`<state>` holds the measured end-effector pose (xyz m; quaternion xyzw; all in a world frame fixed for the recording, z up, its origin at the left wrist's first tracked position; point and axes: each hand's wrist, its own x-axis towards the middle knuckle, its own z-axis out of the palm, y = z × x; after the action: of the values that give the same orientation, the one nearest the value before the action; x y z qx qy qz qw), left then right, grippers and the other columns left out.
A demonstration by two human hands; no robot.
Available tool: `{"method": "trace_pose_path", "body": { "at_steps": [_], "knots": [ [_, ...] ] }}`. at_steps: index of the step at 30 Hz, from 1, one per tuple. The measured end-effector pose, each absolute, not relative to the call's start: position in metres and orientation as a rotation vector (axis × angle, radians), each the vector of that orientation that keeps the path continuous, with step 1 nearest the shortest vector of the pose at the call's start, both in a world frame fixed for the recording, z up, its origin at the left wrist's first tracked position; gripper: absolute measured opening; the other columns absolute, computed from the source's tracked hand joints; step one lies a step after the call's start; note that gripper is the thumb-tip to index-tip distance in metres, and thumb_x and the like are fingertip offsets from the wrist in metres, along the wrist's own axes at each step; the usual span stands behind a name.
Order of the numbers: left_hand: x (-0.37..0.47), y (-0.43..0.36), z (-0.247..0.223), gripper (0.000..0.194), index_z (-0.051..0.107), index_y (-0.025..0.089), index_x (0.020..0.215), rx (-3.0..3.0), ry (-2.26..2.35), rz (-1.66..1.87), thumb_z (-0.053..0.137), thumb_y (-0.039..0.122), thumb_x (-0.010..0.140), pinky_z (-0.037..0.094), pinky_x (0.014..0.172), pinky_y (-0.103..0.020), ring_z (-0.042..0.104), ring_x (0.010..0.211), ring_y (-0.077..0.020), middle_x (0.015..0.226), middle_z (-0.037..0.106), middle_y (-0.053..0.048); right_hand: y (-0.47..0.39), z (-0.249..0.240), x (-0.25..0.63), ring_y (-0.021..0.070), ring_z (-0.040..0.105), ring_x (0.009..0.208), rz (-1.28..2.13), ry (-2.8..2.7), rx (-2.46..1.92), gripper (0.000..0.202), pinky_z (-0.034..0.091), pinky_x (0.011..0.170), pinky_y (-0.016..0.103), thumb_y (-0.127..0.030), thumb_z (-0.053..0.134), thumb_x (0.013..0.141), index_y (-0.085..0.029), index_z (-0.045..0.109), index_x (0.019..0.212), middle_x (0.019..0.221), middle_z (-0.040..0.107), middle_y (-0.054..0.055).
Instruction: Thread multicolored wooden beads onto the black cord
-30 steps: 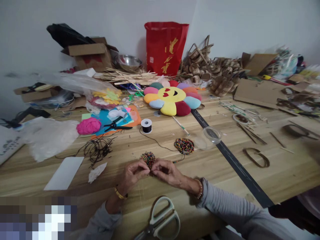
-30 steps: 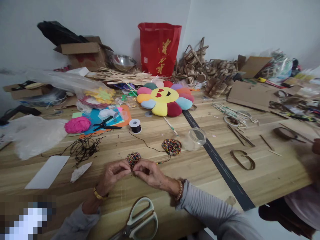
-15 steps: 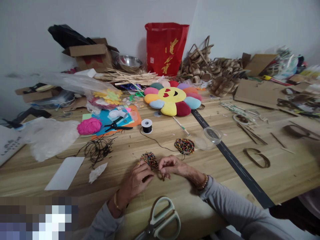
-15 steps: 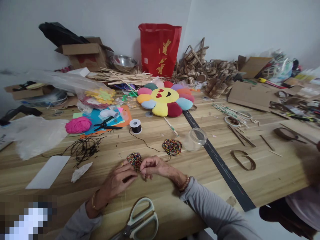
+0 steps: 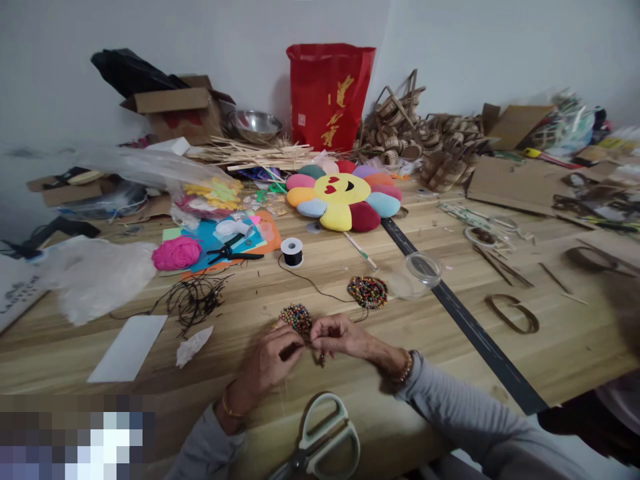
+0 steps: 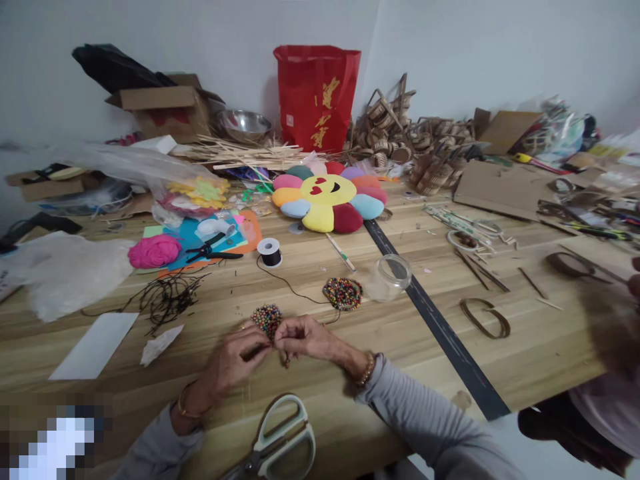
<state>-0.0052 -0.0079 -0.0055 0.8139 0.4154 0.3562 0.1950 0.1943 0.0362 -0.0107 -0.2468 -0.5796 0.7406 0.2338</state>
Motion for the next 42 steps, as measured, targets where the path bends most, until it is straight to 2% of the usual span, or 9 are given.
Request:
{"method": "trace_pose_path", "body": {
  "at_steps": [5, 12, 18, 24, 42],
  "knots": [
    [-0.011, -0.003, -0.010, 0.005, 0.067, 0.015, 0.070, 1.884, 1.190, 1.145, 0.064, 0.013, 0.074, 0.048, 0.061, -0.025, 0.061, 0.062, -0.0143, 0.065, 0.067, -0.003, 0.029, -0.008, 0.190, 0.0050, 0.038, 0.049, 1.851, -1.590, -0.745, 0.041, 0.031, 0.046, 0.017, -0.053, 0.064, 0.077, -0.013, 0.055, 0.076, 0.059, 0.048, -0.004],
    [-0.014, -0.003, -0.009, 0.006, 0.069, 0.014, 0.073, 1.557, 1.140, 1.096, 0.068, 0.019, 0.072, 0.050, 0.061, -0.023, 0.063, 0.066, -0.0152, 0.070, 0.070, -0.006, 0.025, -0.005, 0.189, 0.0070, 0.038, 0.052, 1.705, -1.721, -0.763, 0.046, 0.030, 0.048, 0.018, -0.058, 0.057, 0.080, -0.013, 0.054, 0.076, 0.060, 0.049, -0.002],
    [-0.014, -0.003, -0.008, 0.007, 0.070, 0.014, 0.073, 1.568, 1.133, 1.070, 0.070, 0.020, 0.071, 0.052, 0.062, -0.024, 0.065, 0.066, -0.0153, 0.071, 0.071, -0.006, 0.025, -0.001, 0.189, 0.0072, 0.038, 0.052, 1.663, -1.809, -0.758, 0.044, 0.031, 0.048, 0.018, -0.056, 0.055, 0.082, -0.013, 0.054, 0.074, 0.059, 0.047, -0.002],
    [-0.014, -0.003, -0.009, 0.010, 0.070, 0.013, 0.074, 1.631, 1.112, 1.055, 0.070, 0.024, 0.074, 0.052, 0.063, -0.024, 0.065, 0.066, -0.0154, 0.070, 0.071, -0.007, 0.024, -0.005, 0.190, 0.0074, 0.039, 0.053, 1.618, -1.858, -0.761, 0.034, 0.031, 0.048, 0.017, -0.046, 0.057, 0.084, -0.014, 0.054, 0.074, 0.060, 0.048, -0.002],
    [-0.012, -0.002, -0.013, 0.013, 0.071, 0.014, 0.073, 1.709, 1.080, 1.113, 0.069, 0.027, 0.076, 0.050, 0.062, -0.026, 0.063, 0.064, -0.0151, 0.067, 0.070, -0.006, 0.025, -0.011, 0.189, 0.0066, 0.040, 0.050, 1.599, -1.871, -0.734, 0.023, 0.034, 0.047, 0.017, -0.034, 0.059, 0.083, -0.013, 0.054, 0.074, 0.059, 0.048, -0.002]
  ]
}}
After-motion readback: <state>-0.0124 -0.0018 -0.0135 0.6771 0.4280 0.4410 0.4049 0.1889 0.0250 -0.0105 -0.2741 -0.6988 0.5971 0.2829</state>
